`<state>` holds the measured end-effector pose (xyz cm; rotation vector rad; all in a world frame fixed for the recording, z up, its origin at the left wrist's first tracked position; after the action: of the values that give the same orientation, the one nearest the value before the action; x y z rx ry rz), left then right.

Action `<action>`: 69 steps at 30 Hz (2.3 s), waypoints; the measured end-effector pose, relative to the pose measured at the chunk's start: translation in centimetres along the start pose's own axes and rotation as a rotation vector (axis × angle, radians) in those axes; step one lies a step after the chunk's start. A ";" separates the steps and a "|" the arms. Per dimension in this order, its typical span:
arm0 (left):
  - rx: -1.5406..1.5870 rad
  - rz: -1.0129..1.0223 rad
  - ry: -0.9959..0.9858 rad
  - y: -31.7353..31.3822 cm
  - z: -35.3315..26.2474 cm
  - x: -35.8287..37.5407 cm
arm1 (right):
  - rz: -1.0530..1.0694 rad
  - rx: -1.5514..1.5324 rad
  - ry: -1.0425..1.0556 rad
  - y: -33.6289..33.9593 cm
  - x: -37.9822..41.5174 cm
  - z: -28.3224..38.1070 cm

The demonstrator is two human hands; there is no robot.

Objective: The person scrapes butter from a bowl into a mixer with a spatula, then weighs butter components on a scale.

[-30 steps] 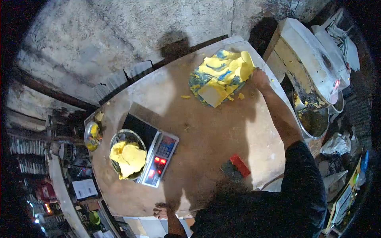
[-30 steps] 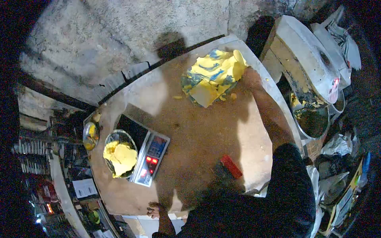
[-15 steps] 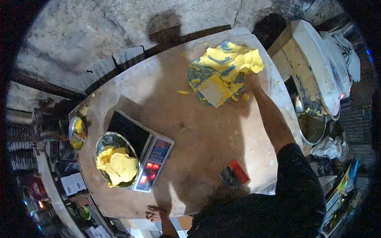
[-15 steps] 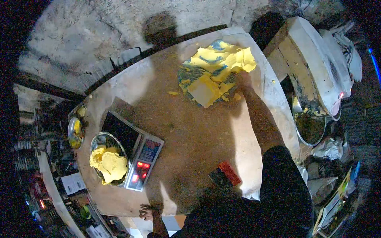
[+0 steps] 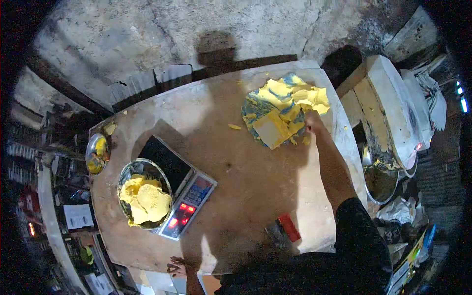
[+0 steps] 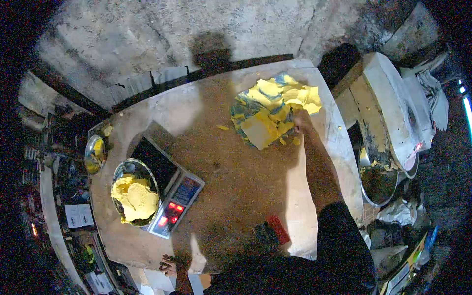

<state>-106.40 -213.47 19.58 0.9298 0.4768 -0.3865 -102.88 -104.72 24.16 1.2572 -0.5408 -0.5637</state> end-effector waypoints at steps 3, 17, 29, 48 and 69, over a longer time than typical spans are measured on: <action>-0.076 -0.052 -0.040 1.3 -1.8 -0.6 | -0.150 0.095 -0.107 1.2 1.0 0.3; 0.086 -0.181 -0.034 13.9 -9.6 -6.7 | -0.206 -0.464 0.778 -5.3 -3.0 -2.1; -0.044 0.229 -0.192 8.6 -9.0 -4.5 | 0.079 -1.020 -0.097 12.6 14.3 27.2; 0.585 0.319 0.915 3.3 -4.3 0.9 | -0.212 0.109 0.785 12.9 28.4 64.6; 0.766 0.507 0.792 9.7 -2.7 -4.8 | -0.076 -1.011 0.363 23.3 30.7 46.1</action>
<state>-106.01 -205.46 27.29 1.9127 0.8001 0.3251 -108.05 -153.20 59.19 0.3867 0.1231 -0.5445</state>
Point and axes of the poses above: each hand's wrist, its own x-axis away from the middle knuckle, its own y-axis out of the back of the hand, z = x × y, the point moved 9 cm from there along -x, towards the middle knuckle, and after that the axes turned 2 degrees about x, right-handed, at the moved point
